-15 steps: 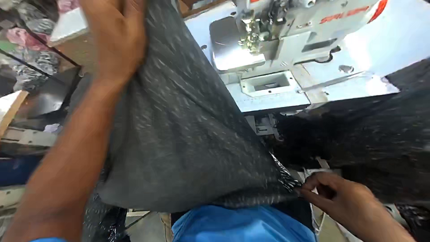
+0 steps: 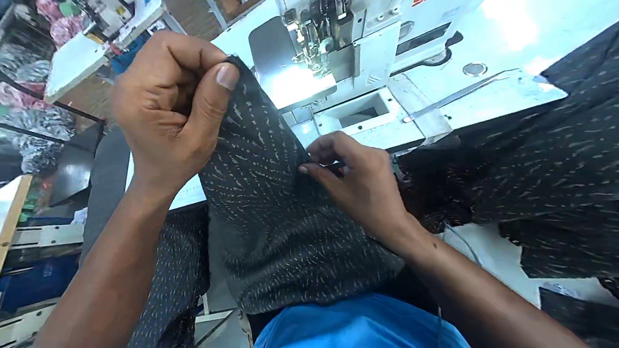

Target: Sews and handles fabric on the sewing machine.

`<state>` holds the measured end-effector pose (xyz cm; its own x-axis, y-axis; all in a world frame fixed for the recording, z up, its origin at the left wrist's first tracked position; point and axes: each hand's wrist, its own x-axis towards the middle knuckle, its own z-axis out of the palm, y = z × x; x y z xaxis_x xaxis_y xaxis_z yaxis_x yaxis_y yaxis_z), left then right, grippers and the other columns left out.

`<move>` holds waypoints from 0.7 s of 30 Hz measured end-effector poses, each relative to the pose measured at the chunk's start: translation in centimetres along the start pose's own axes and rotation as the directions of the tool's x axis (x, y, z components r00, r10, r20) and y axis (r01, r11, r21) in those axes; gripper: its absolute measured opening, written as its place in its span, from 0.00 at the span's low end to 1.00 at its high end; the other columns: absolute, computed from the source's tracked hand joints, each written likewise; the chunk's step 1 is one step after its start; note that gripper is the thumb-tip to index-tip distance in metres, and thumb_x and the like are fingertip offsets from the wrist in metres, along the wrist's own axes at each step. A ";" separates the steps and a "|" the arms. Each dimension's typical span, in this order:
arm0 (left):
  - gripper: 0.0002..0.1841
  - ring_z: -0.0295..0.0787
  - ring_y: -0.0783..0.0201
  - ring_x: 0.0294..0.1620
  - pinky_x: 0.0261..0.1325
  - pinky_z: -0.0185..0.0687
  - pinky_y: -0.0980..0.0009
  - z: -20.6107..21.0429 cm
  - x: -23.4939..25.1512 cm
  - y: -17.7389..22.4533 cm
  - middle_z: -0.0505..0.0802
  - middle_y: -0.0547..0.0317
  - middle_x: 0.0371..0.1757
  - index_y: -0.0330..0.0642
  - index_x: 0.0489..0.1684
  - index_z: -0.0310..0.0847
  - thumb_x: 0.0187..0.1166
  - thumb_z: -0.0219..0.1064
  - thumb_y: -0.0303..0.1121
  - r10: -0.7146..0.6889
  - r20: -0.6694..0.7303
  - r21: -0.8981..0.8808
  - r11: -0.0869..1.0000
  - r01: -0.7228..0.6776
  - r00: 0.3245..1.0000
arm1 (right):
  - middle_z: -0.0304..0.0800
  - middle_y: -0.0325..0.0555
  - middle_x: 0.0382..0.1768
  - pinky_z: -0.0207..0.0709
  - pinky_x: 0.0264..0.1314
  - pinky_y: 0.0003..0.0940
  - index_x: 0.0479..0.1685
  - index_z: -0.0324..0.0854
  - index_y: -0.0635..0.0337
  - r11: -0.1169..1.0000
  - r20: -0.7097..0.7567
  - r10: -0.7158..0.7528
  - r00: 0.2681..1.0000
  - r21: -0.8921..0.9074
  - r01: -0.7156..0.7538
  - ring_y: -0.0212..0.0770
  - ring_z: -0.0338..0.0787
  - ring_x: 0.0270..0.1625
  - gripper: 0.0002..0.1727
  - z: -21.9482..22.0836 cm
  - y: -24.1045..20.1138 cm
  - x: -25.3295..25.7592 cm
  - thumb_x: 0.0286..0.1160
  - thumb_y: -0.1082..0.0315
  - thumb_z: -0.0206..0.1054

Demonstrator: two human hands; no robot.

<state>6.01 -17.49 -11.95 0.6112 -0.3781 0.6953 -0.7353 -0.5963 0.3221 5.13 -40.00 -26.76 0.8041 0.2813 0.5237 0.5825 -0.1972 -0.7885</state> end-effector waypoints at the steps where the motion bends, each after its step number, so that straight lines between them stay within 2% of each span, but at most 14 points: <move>1: 0.04 0.83 0.88 0.35 0.37 0.80 0.88 -0.1 0.1 -0.1 0.89 0.76 0.39 0.36 0.48 0.80 0.85 0.63 0.26 0.000 0.004 0.016 1.000 0.000 1.000 | 0.93 0.39 0.35 0.87 0.43 0.28 0.43 0.86 0.60 0.999 -0.033 -0.020 0.999 -0.038 0.018 0.30 0.91 0.38 0.09 -0.3 -0.3 -0.5 0.71 0.67 0.77; 3: 0.04 0.81 0.88 0.33 0.36 0.79 0.87 0.1 0.3 -1.1 0.88 0.77 0.36 0.37 0.46 0.80 0.86 0.62 0.28 -0.037 0.012 0.060 0.998 0.037 0.999 | 0.91 0.44 0.30 0.82 0.39 0.35 0.37 0.86 0.61 0.979 -0.111 -0.116 0.987 -0.180 0.095 0.38 0.89 0.34 0.09 -0.9 -1.2 -1.4 0.74 0.65 0.77; 6: 0.03 0.86 0.83 0.33 0.38 0.84 0.84 0.8 0.5 -2.0 0.89 0.74 0.35 0.39 0.45 0.80 0.87 0.62 0.28 -0.185 -0.004 0.040 0.982 0.185 0.983 | 0.88 0.46 0.28 0.79 0.37 0.40 0.36 0.86 0.62 0.948 -0.110 -0.174 0.979 -0.288 0.137 0.43 0.87 0.32 0.10 -1.9 -2.1 -2.3 0.77 0.63 0.75; 7: 0.04 0.87 0.82 0.33 0.38 0.84 0.83 1.0 0.7 -2.0 0.89 0.73 0.35 0.39 0.46 0.80 0.87 0.62 0.29 -0.205 0.007 0.040 0.978 0.204 0.979 | 0.89 0.43 0.28 0.80 0.38 0.36 0.36 0.87 0.60 0.968 -0.100 -0.131 0.986 -0.230 0.105 0.39 0.87 0.32 0.10 -2.5 -2.6 -2.6 0.76 0.62 0.75; 9: 0.04 0.85 0.83 0.33 0.37 0.83 0.85 1.3 1.0 -2.3 0.89 0.73 0.35 0.38 0.46 0.80 0.86 0.62 0.28 -0.200 0.030 0.045 0.979 0.199 0.979 | 0.91 0.28 0.30 0.85 0.35 0.20 0.37 0.88 0.52 0.998 0.008 0.034 0.999 0.047 -0.034 0.23 0.88 0.32 0.10 -3.8 -3.3 -2.6 0.71 0.57 0.78; 11: 0.04 0.86 0.83 0.33 0.37 0.84 0.84 1.9 0.7 -2.6 0.90 0.73 0.34 0.39 0.46 0.81 0.86 0.63 0.29 -0.218 0.051 0.017 0.976 0.218 0.975 | 0.90 0.27 0.28 0.84 0.28 0.19 0.40 0.88 0.50 0.930 0.233 0.155 0.960 0.295 -0.222 0.23 0.88 0.28 0.10 -4.3 -3.0 -2.1 0.68 0.58 0.81; 12: 0.03 0.86 0.83 0.33 0.37 0.84 0.84 2.1 0.8 -2.4 0.90 0.73 0.34 0.39 0.46 0.81 0.86 0.63 0.29 -0.224 0.062 -0.009 0.974 0.225 0.973 | 0.89 0.28 0.27 0.82 0.25 0.20 0.38 0.89 0.51 0.914 0.273 0.157 0.949 0.324 -0.245 0.24 0.86 0.27 0.08 -3.8 -2.1 -1.6 0.69 0.60 0.80; 13: 0.03 0.87 0.83 0.34 0.38 0.85 0.84 2.1 1.3 -2.1 0.90 0.75 0.35 0.40 0.46 0.81 0.86 0.63 0.28 -0.207 0.071 -0.034 0.977 0.210 0.976 | 0.88 0.28 0.28 0.80 0.27 0.19 0.38 0.90 0.49 0.937 0.244 0.145 0.959 0.277 -0.212 0.23 0.85 0.28 0.06 -3.0 -0.9 -1.3 0.71 0.60 0.78; 14: 0.02 0.87 0.83 0.35 0.39 0.86 0.83 2.0 1.8 -1.7 0.89 0.77 0.36 0.41 0.47 0.80 0.86 0.63 0.28 -0.181 0.086 -0.065 0.980 0.187 0.980 | 0.87 0.28 0.34 0.81 0.35 0.20 0.38 0.92 0.48 0.960 0.188 0.136 0.973 0.216 -0.176 0.23 0.85 0.36 0.05 -2.2 0.1 -1.1 0.72 0.60 0.76; 16: 0.03 0.87 0.84 0.36 0.40 0.86 0.84 1.3 2.6 -1.2 0.90 0.82 0.37 0.46 0.47 0.81 0.85 0.63 0.28 -0.131 0.096 -0.141 0.979 0.144 0.987 | 0.87 0.38 0.57 0.81 0.60 0.29 0.38 0.94 0.47 0.969 0.147 0.106 0.983 0.205 -0.135 0.30 0.84 0.61 0.06 -0.9 1.8 -0.3 0.73 0.58 0.75; 17: 0.03 0.89 0.85 0.37 0.41 0.87 0.84 0.9 2.9 -1.1 0.91 0.84 0.38 0.49 0.46 0.82 0.85 0.63 0.29 -0.126 0.097 -0.170 0.975 0.142 0.987 | 0.86 0.42 0.64 0.81 0.68 0.31 0.38 0.93 0.49 0.953 0.172 0.086 0.981 0.272 -0.131 0.33 0.82 0.70 0.07 -0.5 2.4 0.4 0.74 0.58 0.74; 18: 0.03 0.90 0.83 0.38 0.43 0.88 0.83 0.4 3.1 -1.1 0.92 0.84 0.38 0.52 0.45 0.82 0.85 0.64 0.30 -0.138 0.095 -0.194 0.969 0.154 0.986 | 0.87 0.43 0.64 0.83 0.67 0.31 0.36 0.91 0.53 0.914 0.200 0.080 0.976 0.377 -0.152 0.33 0.84 0.69 0.06 -0.1 2.8 0.9 0.75 0.61 0.73; 20: 0.02 0.91 0.78 0.40 0.50 0.90 0.78 -0.7 3.6 -0.8 0.93 0.79 0.38 0.52 0.44 0.82 0.84 0.64 0.31 -0.175 0.069 -0.235 0.954 0.187 0.982 | 0.93 0.42 0.46 0.88 0.49 0.27 0.36 0.90 0.60 0.792 0.215 0.094 0.972 0.576 -0.204 0.32 0.91 0.49 0.05 0.1 2.6 1.5 0.76 0.69 0.72; 21: 0.02 0.93 0.74 0.41 0.51 0.92 0.74 -1.3 3.9 -1.0 0.94 0.75 0.38 0.50 0.43 0.82 0.83 0.65 0.31 -0.197 0.038 -0.258 0.945 0.200 0.980 | 0.93 0.41 0.42 0.88 0.46 0.26 0.37 0.90 0.61 0.757 0.201 0.104 0.974 0.620 -0.208 0.32 0.91 0.44 0.04 -0.3 2.1 1.4 0.76 0.71 0.71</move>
<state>8.72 -17.47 -8.76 0.7550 -0.2800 0.5930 -0.6481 -0.4564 0.6097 7.46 -40.26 -27.59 0.8198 0.4423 0.3636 0.1997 0.3743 -0.9055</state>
